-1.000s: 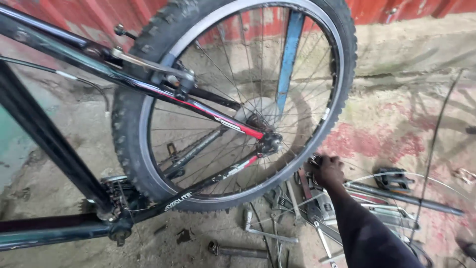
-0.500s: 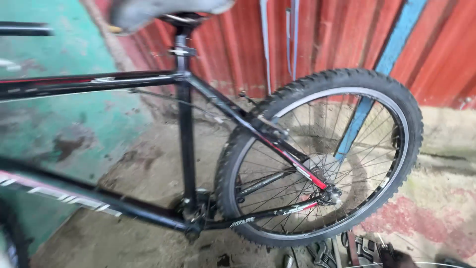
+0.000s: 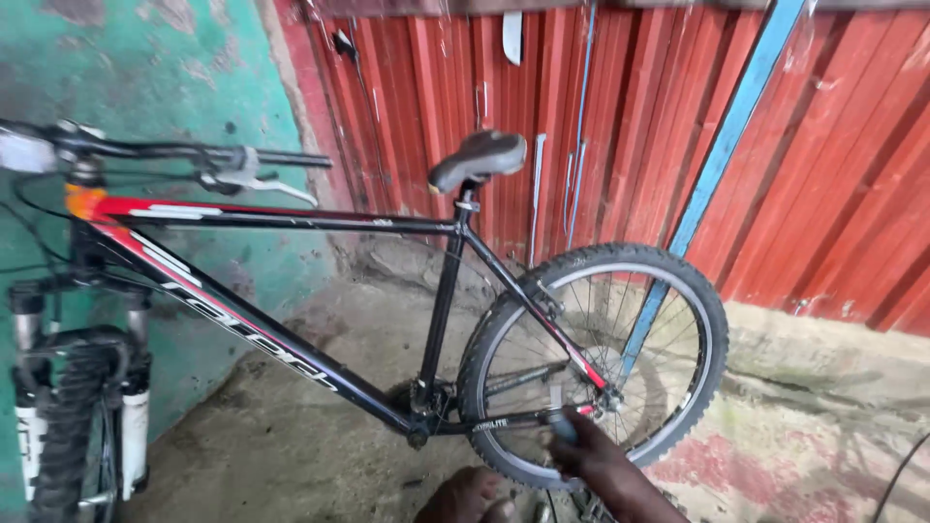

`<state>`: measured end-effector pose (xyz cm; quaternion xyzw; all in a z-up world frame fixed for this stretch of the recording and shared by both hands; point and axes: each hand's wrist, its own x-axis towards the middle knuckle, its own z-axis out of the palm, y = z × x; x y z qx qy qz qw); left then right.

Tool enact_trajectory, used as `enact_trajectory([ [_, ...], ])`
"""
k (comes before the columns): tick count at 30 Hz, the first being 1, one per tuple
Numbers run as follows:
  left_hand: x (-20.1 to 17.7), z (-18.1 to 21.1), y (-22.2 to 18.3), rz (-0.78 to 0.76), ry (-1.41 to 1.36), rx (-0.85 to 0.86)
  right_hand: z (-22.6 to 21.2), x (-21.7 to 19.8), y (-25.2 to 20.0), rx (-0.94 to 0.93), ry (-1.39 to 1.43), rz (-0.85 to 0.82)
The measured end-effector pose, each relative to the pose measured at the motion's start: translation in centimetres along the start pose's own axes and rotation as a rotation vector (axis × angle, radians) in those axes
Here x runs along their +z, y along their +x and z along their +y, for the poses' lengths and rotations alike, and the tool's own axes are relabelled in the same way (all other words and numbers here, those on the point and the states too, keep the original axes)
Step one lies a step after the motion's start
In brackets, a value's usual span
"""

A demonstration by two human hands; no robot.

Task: Threading a brake cable through a bicycle frame and adjusting it with a tool

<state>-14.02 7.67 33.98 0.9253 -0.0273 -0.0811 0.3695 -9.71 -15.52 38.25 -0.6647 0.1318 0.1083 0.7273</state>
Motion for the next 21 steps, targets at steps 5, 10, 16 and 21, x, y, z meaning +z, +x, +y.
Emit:
enact_trajectory([
  [5, -9.1, 4.1, -6.2, 0.078, -0.509, 0.029, -7.9, 9.9, -9.5, -0.242, -0.155, -0.390],
  [10, -10.6, 2.8, -6.0, 0.028, -1.293, -0.100, -6.6, 15.4, -11.5, -0.281, 0.053, -0.260],
  [16, -8.5, -1.9, -2.7, 0.227, -1.345, 0.004, -3.3, 15.4, -9.8, -0.353, 0.195, -0.284],
  [21, -13.0, 1.6, -4.9, 0.183, -1.131, 0.088, -6.6, 16.3, -11.5, -0.193, 0.216, -0.134],
])
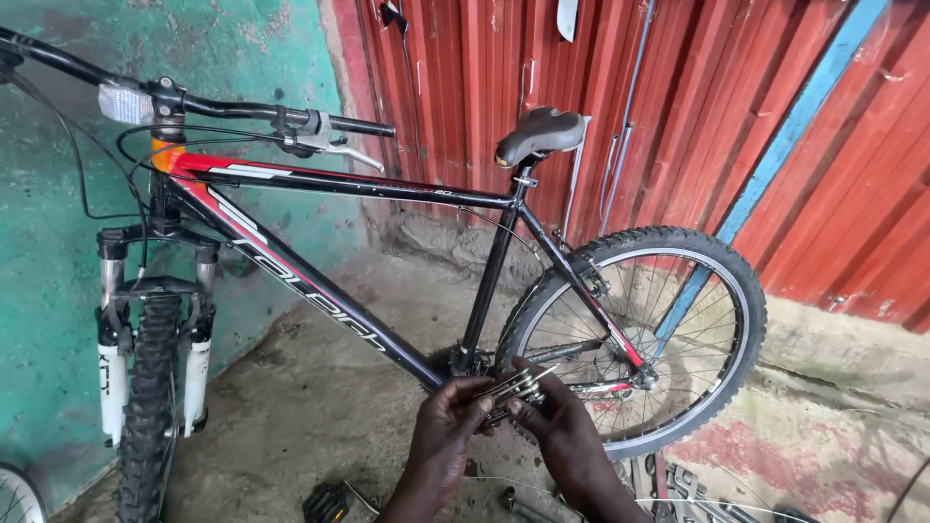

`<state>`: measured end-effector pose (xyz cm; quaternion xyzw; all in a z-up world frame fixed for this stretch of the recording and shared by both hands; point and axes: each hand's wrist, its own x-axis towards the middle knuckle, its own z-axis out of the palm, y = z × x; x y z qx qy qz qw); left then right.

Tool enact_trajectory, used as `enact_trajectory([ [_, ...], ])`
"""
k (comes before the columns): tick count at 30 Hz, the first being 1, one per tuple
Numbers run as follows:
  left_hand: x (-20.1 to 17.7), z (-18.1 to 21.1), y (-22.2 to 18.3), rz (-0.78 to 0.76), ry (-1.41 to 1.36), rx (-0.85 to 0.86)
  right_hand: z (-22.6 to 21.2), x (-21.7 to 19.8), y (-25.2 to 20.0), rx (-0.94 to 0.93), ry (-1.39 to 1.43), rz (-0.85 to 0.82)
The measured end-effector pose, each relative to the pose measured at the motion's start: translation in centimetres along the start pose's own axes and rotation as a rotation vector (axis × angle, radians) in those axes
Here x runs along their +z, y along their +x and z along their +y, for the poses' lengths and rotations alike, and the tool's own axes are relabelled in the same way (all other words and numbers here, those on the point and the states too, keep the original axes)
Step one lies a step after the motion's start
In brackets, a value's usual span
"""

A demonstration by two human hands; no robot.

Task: Threading a brake cable through a bicycle frame and adjusting it with a tool

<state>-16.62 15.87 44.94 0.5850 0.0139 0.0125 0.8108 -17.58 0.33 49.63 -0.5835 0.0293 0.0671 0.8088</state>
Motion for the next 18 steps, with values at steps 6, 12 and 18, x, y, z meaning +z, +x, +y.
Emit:
enact_trajectory([
  [6, -1.4, 0.0, 0.7, 0.082, -0.011, -0.065, 0.7, 0.9, 0.8, -0.010, 0.048, 0.031],
  [12, -1.3, -2.1, 0.9, -0.070, -0.025, -0.141, 3.8, -2.6, 1.5, -0.221, 0.019, -0.181],
  [18, 3.2, -0.9, -1.5, -0.166, -0.023, -0.057, 3.3, -5.8, 1.3, -0.286, 0.049, -0.109],
])
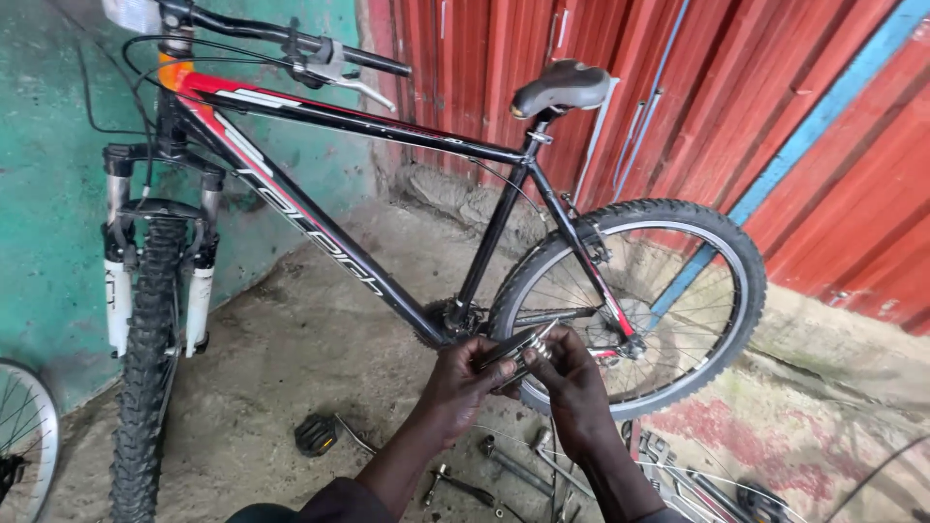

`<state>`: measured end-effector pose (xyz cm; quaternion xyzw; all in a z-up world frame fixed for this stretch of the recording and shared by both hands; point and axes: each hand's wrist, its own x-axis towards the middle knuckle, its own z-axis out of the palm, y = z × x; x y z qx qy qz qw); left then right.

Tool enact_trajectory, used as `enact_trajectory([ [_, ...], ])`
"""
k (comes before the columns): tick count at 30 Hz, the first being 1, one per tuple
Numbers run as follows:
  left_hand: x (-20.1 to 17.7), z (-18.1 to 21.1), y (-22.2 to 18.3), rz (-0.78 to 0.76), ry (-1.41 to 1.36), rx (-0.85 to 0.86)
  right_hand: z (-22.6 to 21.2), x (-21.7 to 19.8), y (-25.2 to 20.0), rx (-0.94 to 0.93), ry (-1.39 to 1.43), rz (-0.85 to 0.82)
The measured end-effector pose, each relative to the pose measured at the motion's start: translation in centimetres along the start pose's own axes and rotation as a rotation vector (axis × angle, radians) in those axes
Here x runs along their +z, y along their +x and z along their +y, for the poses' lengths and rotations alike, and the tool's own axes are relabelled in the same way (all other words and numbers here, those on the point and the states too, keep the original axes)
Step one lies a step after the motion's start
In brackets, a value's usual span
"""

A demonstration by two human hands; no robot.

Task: Threading a brake cable through a bicycle frame and adjusting it with a tool

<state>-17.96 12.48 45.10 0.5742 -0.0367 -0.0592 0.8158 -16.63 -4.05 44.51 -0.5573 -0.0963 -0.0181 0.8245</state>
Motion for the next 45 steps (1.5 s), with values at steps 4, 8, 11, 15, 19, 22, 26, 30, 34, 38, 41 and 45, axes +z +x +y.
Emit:
enact_trajectory([
  [4, 1.8, 1.2, -0.2, -0.005, 0.182, 0.015, -1.1, -0.1, 0.0, -0.066, 0.110, 0.005],
  [8, 3.4, 2.9, -1.1, 0.144, 0.127, -0.101, -2.8, 0.7, -0.5, -0.344, -0.451, 0.119],
  [11, 2.7, 0.7, -0.1, 0.241, -0.038, -0.112, -2.3, 1.8, -1.1, -0.476, -0.877, 0.165],
  [15, 1.4, 2.4, -0.6, 0.404, -0.105, -0.115, -2.1, 5.4, -2.0, -0.482, -0.851, -0.006],
  [19, -0.6, 3.5, -1.0, 0.327, -0.149, -0.093, -2.1, 6.6, 0.1, -0.373, -0.616, 0.030],
  [22, -2.2, 4.5, -1.5, 0.295, -0.104, -0.095, -1.0, 6.3, 1.7, -0.244, -0.480, -0.043],
  [26, -4.6, 5.7, -2.5, 0.345, -0.138, -0.121, 0.8, 7.1, 2.5, -0.059, -0.219, -0.169],
  [30, -6.6, 5.9, -2.6, 0.328, -0.157, -0.138, 0.6, 9.3, 3.1, -0.027, -0.428, -0.263],
  [34, -8.5, 5.3, -2.7, 0.359, -0.029, -0.123, 2.6, 9.8, 3.9, 0.041, -0.327, -0.280],
  [38, -9.5, 6.3, -2.6, 0.398, 0.082, -0.105, 3.1, 11.2, 4.3, 0.094, -0.313, -0.343],
  [41, -9.9, 5.8, -2.5, 0.420, 0.202, -0.022, 4.2, 11.6, 3.9, 0.104, -0.161, -0.310],
  [45, -8.7, 6.7, -3.4, 0.462, 0.481, 0.227, 2.5, 13.0, 3.4, 0.068, -0.405, -0.204],
])
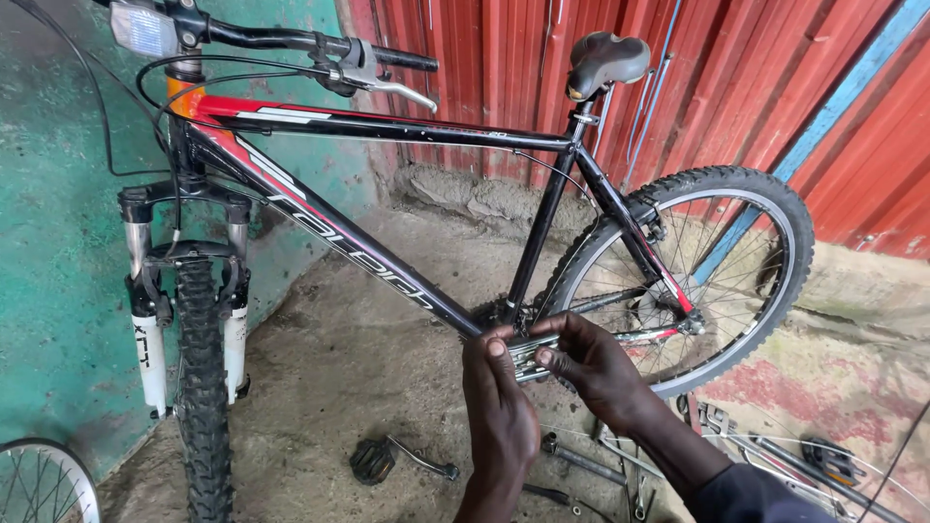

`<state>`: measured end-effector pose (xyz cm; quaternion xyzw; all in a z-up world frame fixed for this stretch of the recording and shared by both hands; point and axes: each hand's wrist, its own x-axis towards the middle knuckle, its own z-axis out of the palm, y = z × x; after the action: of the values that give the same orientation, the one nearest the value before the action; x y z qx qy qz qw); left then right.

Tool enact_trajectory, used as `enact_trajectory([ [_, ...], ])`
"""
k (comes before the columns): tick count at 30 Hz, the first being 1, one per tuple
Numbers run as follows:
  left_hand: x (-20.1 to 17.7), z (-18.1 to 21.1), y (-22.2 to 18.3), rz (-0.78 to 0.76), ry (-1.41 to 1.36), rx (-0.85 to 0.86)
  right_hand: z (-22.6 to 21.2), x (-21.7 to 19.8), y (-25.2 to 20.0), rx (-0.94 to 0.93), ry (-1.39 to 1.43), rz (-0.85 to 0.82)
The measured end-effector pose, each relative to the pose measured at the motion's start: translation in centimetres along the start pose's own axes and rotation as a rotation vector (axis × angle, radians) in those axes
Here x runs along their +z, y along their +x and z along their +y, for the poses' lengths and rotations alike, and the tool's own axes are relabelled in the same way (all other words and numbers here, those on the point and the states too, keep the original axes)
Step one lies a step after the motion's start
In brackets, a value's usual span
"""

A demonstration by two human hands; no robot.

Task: Threading a brake cable through a bicycle frame and adjusting it with a tool

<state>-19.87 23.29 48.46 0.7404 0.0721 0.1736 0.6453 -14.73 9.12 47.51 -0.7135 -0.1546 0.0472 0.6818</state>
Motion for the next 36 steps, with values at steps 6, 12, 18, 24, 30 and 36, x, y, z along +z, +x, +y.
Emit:
enact_trajectory([
  [6, 0.4, 1.2, 0.2, -0.039, -0.196, -0.170, -3.0, 1.3, -1.7, 0.174, 0.085, 0.091],
  [12, 3.4, 0.7, -0.1, 0.162, -0.516, -0.205, -0.4, 0.5, -2.7, 0.129, 0.139, 0.118],
  [18, 6.3, -0.4, 1.2, -0.047, -0.727, -0.005, -0.5, 0.1, -3.2, 0.146, 0.287, 0.053],
  [24, 4.4, 3.0, 2.6, -0.183, -0.339, -0.437, -2.6, -4.1, -3.1, -0.657, -0.705, 0.051],
  [30, 5.4, 5.2, 2.7, -0.131, -0.267, -0.646, 0.8, -4.8, -2.6, -0.626, -0.683, 0.045],
  [36, 5.2, 2.8, 2.7, -0.317, -0.190, -0.282, -1.3, -4.5, -3.1, -0.616, -0.661, -0.027],
])
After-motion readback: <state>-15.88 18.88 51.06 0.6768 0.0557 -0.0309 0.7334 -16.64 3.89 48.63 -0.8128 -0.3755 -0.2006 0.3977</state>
